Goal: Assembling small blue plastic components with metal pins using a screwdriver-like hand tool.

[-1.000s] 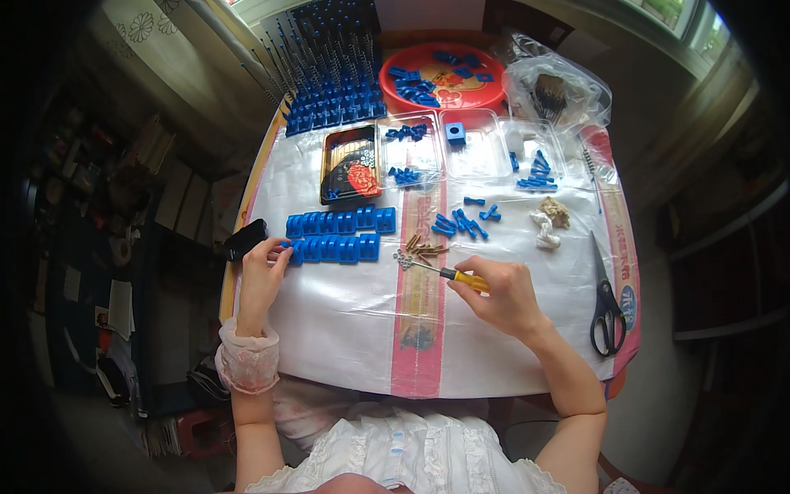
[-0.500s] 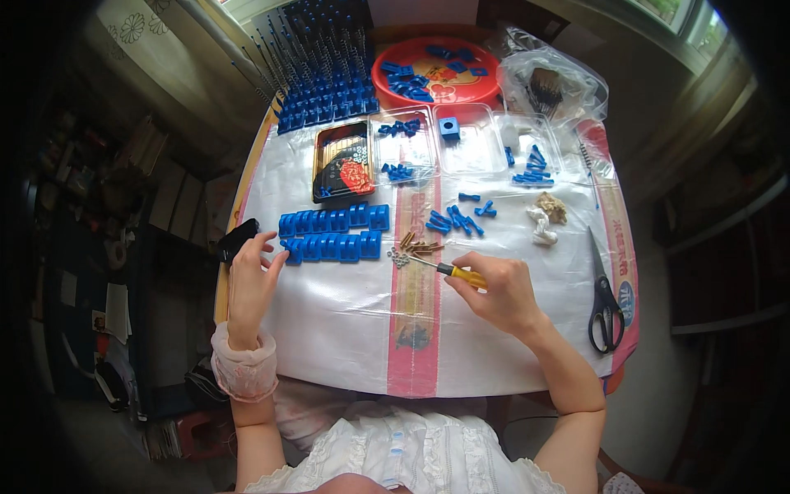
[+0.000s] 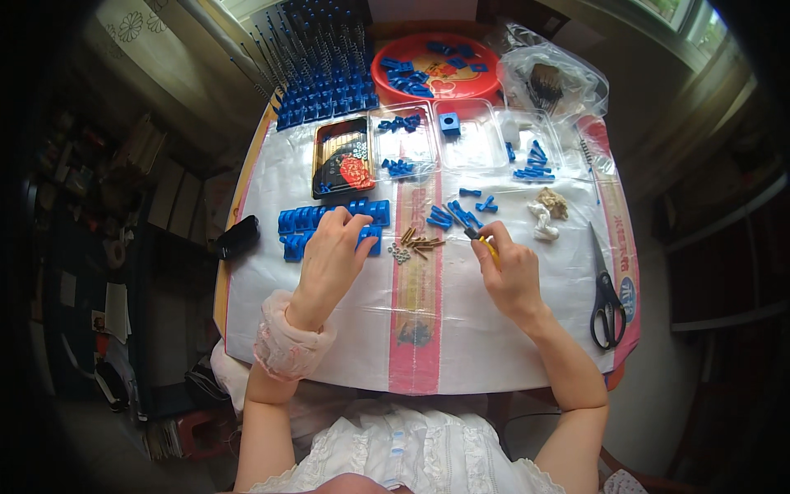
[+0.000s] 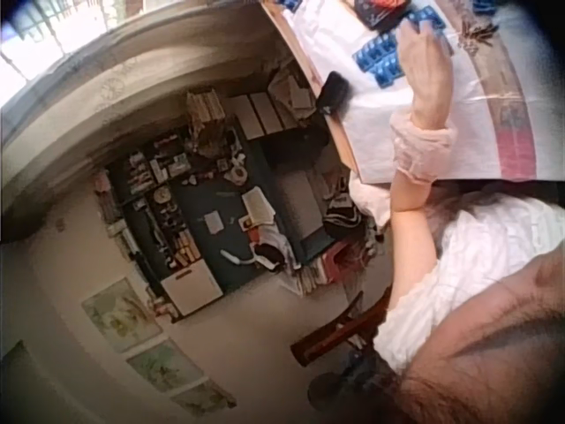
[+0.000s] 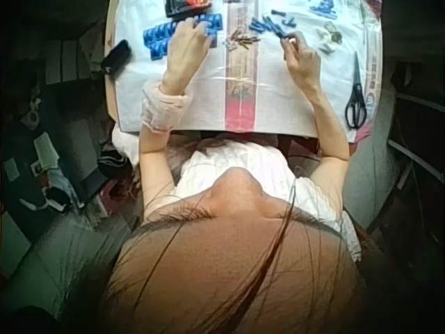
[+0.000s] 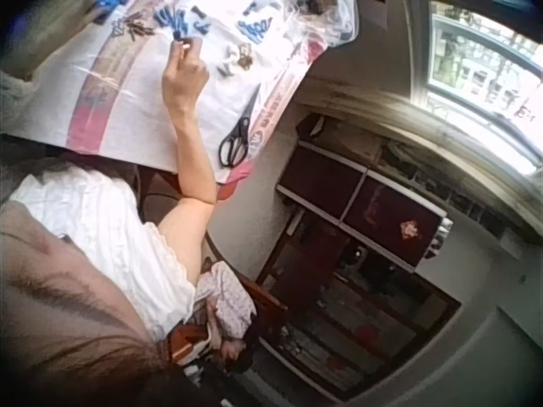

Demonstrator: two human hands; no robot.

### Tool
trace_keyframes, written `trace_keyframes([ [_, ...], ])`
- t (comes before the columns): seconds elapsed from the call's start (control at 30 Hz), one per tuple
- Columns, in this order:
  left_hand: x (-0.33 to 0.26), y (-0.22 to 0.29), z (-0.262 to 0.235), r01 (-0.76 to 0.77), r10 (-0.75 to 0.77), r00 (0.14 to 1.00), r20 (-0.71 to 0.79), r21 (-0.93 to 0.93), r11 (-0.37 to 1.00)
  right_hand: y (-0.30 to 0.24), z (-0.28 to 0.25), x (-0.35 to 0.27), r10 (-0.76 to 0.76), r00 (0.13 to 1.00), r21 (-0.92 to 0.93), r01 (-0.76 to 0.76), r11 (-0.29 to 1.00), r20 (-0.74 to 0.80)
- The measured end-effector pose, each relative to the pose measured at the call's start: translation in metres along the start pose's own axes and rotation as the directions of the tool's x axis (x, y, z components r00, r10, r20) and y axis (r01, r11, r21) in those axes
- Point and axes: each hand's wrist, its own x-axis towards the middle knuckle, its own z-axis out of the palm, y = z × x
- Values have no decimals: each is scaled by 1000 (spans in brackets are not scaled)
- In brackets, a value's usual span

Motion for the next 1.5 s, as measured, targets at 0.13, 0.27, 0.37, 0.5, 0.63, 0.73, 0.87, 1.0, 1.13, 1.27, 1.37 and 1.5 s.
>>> trace_keyframes([
  [0.13,-5,-11,14,-3,2,1000,-2,-79,997,4,4,1,-29,997,57,33,998,-77],
  [0.27,-4,-13,15,-38,40,999,10,-119,992,5,6,2,-83,989,2,84,996,-123],
  [0.37,-5,-14,13,-93,99,995,25,-158,983,0,4,4,-85,987,-68,76,995,-135],
  [0.5,-5,-17,14,-131,142,989,43,-194,972,-2,-6,5,-88,994,-149,77,986,-70],
  [0.63,-5,-18,13,-129,144,988,57,-211,969,-8,-24,6,-185,947,-197,240,951,262],
  [0.73,-4,-17,10,-122,137,988,63,-207,971,-11,-26,3,-240,871,-155,332,930,428],
  [0.87,-4,-20,6,-108,123,989,81,-175,979,-9,-21,5,-337,828,-152,442,884,448],
  [1.0,-4,-22,9,-120,137,987,86,-177,977,-9,-21,6,-389,824,-152,483,862,411],
  [1.13,-4,-21,8,-144,162,981,108,-155,977,-8,-17,6,-395,826,-162,488,857,401],
  [1.27,-2,-21,7,-166,178,978,114,-106,980,-8,-14,6,-398,828,-140,482,865,395],
  [1.37,0,-19,5,-200,206,976,75,-78,977,-6,-11,6,-401,835,-133,477,868,377],
  [1.5,3,-13,-1,-251,246,968,-57,-110,962,1,-6,7,-393,868,-125,445,887,303],
])
